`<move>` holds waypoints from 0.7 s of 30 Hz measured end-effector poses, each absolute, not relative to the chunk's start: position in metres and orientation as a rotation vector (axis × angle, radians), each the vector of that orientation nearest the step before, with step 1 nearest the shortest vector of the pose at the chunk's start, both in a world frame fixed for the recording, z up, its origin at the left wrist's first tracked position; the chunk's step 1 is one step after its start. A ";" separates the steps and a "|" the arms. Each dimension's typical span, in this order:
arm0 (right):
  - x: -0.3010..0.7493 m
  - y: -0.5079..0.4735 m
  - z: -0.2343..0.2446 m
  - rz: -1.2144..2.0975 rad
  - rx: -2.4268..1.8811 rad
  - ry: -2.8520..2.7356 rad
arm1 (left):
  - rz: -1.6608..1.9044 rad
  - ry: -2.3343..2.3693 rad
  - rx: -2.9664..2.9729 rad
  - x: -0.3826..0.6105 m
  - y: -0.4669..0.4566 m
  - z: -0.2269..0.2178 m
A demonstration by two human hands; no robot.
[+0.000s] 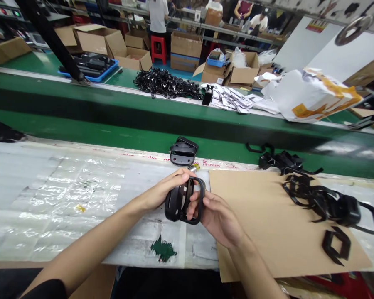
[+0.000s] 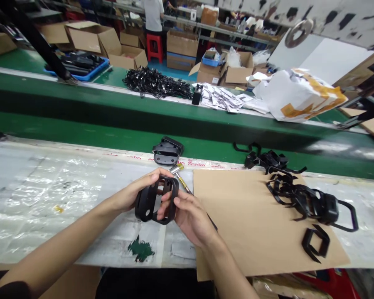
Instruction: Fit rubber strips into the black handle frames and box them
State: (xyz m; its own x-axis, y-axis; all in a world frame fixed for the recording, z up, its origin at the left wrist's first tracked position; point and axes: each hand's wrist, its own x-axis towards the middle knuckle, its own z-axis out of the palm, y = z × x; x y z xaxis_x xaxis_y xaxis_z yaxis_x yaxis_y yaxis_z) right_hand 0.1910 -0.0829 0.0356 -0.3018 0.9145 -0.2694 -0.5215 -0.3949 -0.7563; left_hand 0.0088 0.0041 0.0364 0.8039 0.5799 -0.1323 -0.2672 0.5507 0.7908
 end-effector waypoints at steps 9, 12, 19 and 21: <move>0.192 -0.079 0.027 0.566 -1.313 -1.829 | 1.065 0.854 1.343 0.008 0.013 0.012; 0.189 -0.072 0.017 0.293 -1.340 -1.898 | 0.949 0.725 1.302 0.009 0.010 0.013; 0.185 -0.077 0.024 0.177 -1.370 -1.939 | 0.754 0.638 1.005 0.012 0.013 0.013; 0.188 -0.088 0.038 0.200 -1.267 -1.942 | 0.728 0.566 0.849 0.012 0.015 0.014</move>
